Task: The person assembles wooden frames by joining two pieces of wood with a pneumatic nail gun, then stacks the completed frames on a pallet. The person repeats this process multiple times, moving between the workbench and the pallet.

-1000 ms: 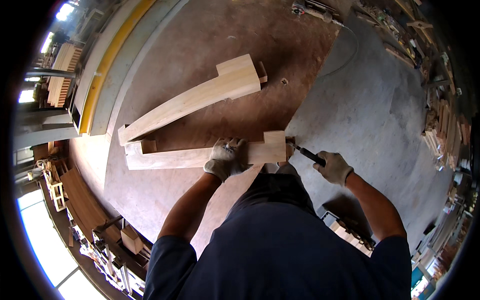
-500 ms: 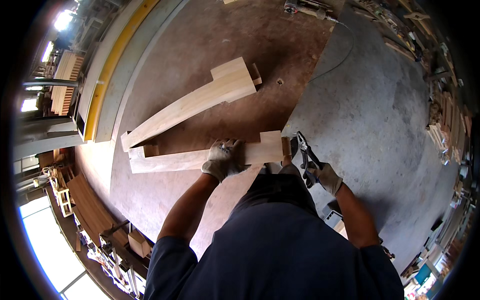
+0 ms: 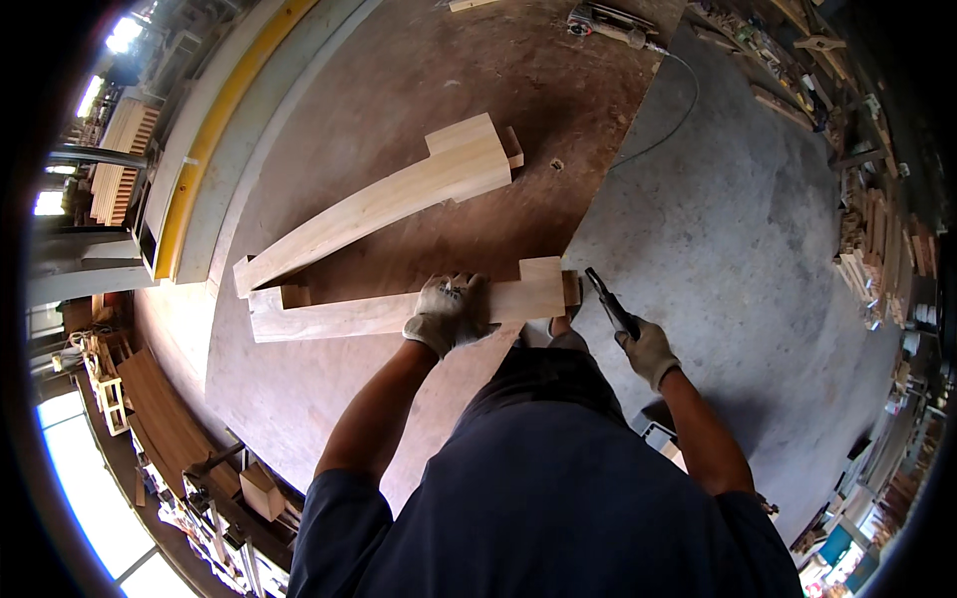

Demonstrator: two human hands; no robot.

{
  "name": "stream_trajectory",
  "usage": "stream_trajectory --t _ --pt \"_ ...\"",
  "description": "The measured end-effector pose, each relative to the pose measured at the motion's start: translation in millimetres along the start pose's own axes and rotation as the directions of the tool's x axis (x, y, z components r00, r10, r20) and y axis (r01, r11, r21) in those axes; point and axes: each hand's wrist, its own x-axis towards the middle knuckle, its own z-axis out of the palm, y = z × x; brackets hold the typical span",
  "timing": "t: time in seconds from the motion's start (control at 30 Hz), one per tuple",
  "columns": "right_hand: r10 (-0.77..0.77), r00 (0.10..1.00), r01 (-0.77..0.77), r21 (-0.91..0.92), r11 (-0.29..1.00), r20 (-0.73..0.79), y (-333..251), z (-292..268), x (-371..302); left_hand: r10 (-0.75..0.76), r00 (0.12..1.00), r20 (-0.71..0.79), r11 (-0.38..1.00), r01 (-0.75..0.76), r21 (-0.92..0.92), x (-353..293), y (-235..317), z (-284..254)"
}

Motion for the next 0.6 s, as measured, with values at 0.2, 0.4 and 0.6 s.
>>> stream_trajectory --t 0.2,0.4,0.6 --pt "-0.365 0.923 0.283 -0.426 0.859 -0.122 -9.3 -15.1 -10.8 -0.008 1.0 0.004 1.0 0.008 -0.007 -2.7 -1.6 -0.3" --pt "-0.508 0.86 0.349 -0.675 0.65 -0.045 -14.3 -25.3 -2.0 0.002 1.0 -0.001 1.0 -0.002 -0.027 -3.1 -3.0 0.9" --pt "-0.666 0.746 0.377 -0.818 0.435 -0.01 -0.3 -20.0 7.9 -0.007 1.0 0.012 1.0 0.007 -0.008 -1.6 -3.1 2.3"
